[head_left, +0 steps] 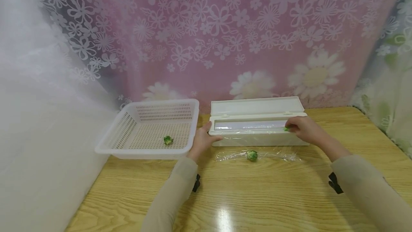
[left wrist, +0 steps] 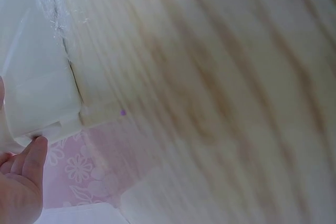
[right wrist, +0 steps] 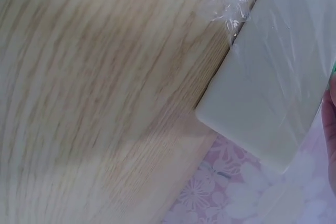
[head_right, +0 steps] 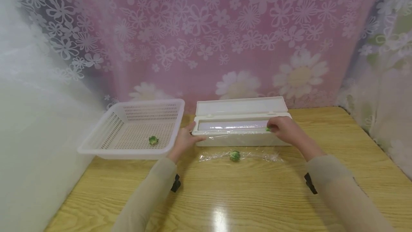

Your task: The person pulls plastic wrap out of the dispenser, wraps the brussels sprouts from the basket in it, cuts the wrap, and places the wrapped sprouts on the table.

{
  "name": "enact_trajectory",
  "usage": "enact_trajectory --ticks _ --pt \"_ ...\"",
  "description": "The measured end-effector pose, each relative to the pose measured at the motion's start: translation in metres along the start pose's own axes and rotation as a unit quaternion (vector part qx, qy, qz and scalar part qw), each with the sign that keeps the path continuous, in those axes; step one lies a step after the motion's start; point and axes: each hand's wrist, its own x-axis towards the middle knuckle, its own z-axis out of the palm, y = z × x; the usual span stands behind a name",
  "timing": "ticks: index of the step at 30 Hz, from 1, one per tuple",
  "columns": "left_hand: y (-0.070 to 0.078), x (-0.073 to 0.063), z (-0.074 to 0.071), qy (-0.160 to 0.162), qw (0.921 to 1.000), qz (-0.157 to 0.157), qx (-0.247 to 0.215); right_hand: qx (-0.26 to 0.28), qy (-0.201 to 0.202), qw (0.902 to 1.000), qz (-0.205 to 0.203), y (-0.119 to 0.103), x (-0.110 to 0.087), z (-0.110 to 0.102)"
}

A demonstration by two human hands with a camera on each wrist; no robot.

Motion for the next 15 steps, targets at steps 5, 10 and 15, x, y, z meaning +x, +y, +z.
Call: enact_trajectory --ticks 5,10,15 --pt "-0.001 0.0 0.001 -0.002 1.0 0.006 -0.007 -0.007 -0.005 1.0 -0.001 0.007 -0.008 -0.007" --pt "-0.003 0.001 0.0 0.003 0.9999 -0.006 -0.015 -0.035 0.017 0.999 0.02 0.021 -0.023 -0.017" --pt "-0.001 0.001 0.002 -0.004 0.9997 -0.002 -0.023 -0.044 0.023 0.9984 0.026 0.03 -0.032 -0.02"
